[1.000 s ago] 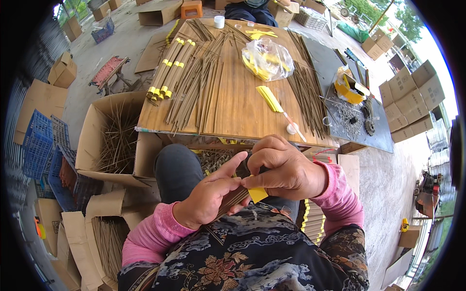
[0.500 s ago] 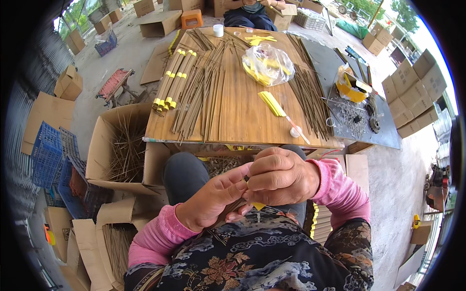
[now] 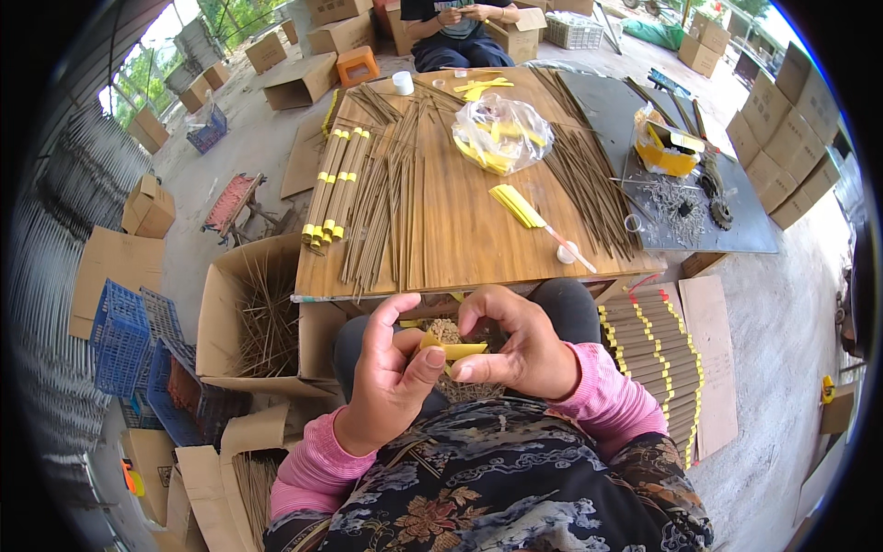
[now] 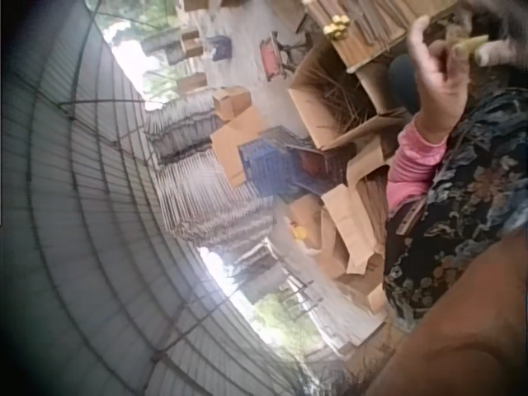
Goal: The person gathers thin wooden sticks, aligns them into bundles, and secures them with yellow tape. They apply glue to the tape before wrapping it around the sticks to ensure the bundles stay together.
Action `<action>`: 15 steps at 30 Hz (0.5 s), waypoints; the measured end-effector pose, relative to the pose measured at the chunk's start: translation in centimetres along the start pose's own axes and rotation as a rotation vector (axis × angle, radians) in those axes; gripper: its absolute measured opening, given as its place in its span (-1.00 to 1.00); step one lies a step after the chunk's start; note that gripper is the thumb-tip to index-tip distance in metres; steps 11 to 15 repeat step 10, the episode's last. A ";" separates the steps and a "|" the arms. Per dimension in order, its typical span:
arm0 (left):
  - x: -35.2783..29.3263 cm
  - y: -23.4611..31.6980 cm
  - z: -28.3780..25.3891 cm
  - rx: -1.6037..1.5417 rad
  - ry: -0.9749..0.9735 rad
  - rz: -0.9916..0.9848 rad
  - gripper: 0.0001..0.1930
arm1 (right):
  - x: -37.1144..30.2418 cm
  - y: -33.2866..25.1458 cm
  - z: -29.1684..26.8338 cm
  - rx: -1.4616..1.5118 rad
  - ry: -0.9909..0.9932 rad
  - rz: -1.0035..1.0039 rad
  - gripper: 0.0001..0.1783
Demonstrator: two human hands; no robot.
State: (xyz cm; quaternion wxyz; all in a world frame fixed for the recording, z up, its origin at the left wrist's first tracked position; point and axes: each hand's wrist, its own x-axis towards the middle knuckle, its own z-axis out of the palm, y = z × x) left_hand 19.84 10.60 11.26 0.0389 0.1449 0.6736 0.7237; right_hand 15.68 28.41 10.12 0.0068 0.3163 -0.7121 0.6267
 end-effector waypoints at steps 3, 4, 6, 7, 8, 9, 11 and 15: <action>0.1 -0.9 0.1 -0.037 -0.010 0.049 -0.60 | 0.3 0.8 1.0 0.100 0.010 -0.135 -0.73; 0.0 -1.1 0.0 -0.048 -0.003 0.042 -0.66 | 0.5 1.0 1.1 0.124 0.016 -0.205 -0.76; 0.2 -0.9 0.3 -0.073 -0.026 0.055 -0.65 | 0.7 1.5 0.9 0.156 0.006 -0.306 -0.83; 0.2 -0.8 0.3 -0.087 -0.037 0.060 -0.64 | 0.8 1.5 0.8 0.167 0.000 -0.327 -0.84; 0.3 -0.7 0.3 -0.109 -0.056 0.045 -0.64 | 0.8 1.6 0.7 0.177 -0.006 -0.349 -0.84; 0.3 -0.8 0.3 -0.133 -0.074 0.031 -0.63 | 0.9 1.7 0.6 0.186 -0.014 -0.370 -0.84; 0.3 -0.8 0.3 -0.158 -0.092 0.017 -0.63 | 0.8 1.7 0.6 0.188 -0.007 -0.369 -0.84; 0.3 -0.8 0.3 -0.158 -0.092 0.017 -0.63 | 0.8 1.7 0.6 0.188 -0.007 -0.369 -0.84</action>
